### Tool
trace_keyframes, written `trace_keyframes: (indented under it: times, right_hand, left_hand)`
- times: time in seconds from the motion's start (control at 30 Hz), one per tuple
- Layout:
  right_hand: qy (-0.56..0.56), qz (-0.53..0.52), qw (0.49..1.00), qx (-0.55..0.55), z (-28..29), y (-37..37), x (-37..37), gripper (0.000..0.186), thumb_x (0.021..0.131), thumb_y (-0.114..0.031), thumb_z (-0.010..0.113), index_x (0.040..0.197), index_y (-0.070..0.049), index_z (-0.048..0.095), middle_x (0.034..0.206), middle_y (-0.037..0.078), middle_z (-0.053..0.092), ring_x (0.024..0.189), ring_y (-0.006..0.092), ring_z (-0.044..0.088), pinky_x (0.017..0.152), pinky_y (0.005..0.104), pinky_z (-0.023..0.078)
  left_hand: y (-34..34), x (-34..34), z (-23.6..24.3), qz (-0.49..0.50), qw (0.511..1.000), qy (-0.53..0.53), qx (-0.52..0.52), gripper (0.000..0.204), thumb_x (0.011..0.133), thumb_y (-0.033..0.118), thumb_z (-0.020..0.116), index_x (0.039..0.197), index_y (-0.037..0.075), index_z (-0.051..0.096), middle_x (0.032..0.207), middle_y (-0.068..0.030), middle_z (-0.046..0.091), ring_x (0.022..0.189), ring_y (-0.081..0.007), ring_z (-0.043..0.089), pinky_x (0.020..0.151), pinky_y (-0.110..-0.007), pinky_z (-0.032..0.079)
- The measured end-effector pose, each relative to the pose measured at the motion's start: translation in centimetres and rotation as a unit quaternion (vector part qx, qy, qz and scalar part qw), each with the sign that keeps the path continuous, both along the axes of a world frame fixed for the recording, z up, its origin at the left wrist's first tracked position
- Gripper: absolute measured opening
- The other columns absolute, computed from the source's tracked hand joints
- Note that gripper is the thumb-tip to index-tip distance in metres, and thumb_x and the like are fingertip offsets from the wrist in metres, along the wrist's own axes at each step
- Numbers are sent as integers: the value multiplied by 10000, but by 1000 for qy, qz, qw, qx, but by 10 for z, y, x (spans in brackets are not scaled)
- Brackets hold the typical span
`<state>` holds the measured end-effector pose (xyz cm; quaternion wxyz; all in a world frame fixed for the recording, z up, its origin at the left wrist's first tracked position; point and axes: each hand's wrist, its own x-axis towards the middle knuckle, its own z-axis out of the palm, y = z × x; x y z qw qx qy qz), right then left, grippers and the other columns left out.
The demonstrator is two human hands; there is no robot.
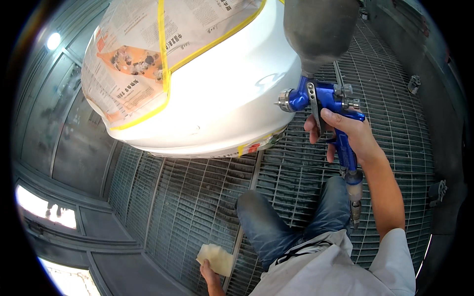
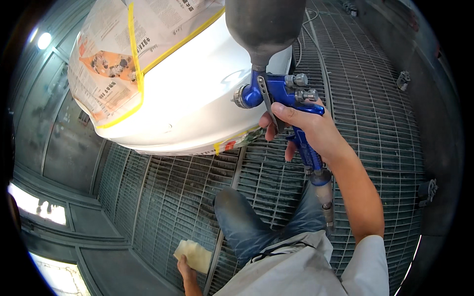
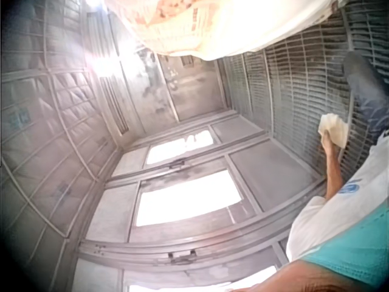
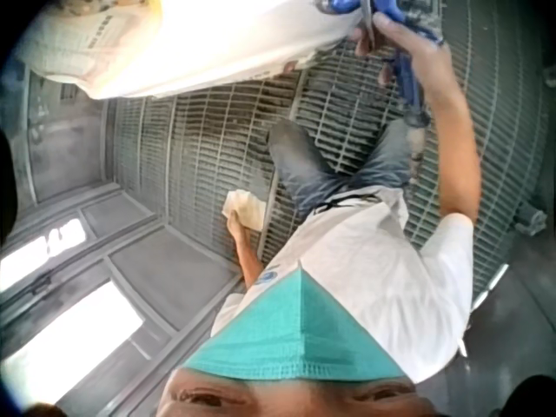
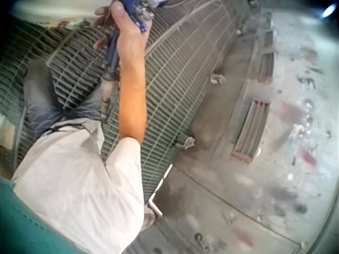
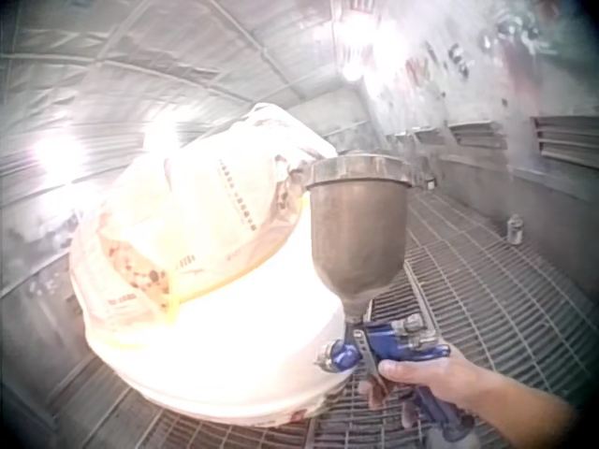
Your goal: The person pours paint into a spray gun, walks into a paint booth, and sprays white paint onto a car covered with newspaper and tape. They wipe the car's surface with a cloth and continue applying paint to the hood and side panels.
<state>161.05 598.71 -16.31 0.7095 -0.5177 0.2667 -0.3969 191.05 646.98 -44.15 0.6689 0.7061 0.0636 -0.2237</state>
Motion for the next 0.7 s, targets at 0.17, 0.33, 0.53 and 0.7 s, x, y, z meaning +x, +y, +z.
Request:
trace_keyframes:
  times: [0.17,0.33,0.53,0.7]
  right_hand:
    - [45,-40,998,-5,-6,-19,-8,263,899,-282,625,974,-30,639,852,78,684,711,133,646,390,252,470]
    - [50,-139,989,-23,-11,-35,-32,246,905,-285,611,959,-46,636,857,72,679,711,118,634,415,238,464]
    - [36,-224,974,-12,-24,-44,-49,262,921,-293,596,1016,-52,630,864,68,679,755,134,641,426,239,467]
    - [12,-162,987,3,-30,-36,-49,265,914,-288,599,1024,-51,645,891,73,686,766,142,646,427,253,475]
  left_hand:
    - [4,1,-1,-11,1000,-5,-2,370,989,196,465,1251,-59,516,1125,-157,634,966,-284,652,822,-398,535]
    - [7,2,0,-6,1000,-12,5,360,995,179,450,1256,-59,515,1140,-157,628,978,-277,648,828,-393,531]
    - [0,0,7,-7,1000,4,14,362,995,178,448,1257,-64,509,1135,-158,629,982,-282,645,836,-394,524]
    - [-4,3,15,-33,999,-12,10,369,990,181,450,1253,-71,508,1142,-167,626,988,-289,645,834,-405,529]
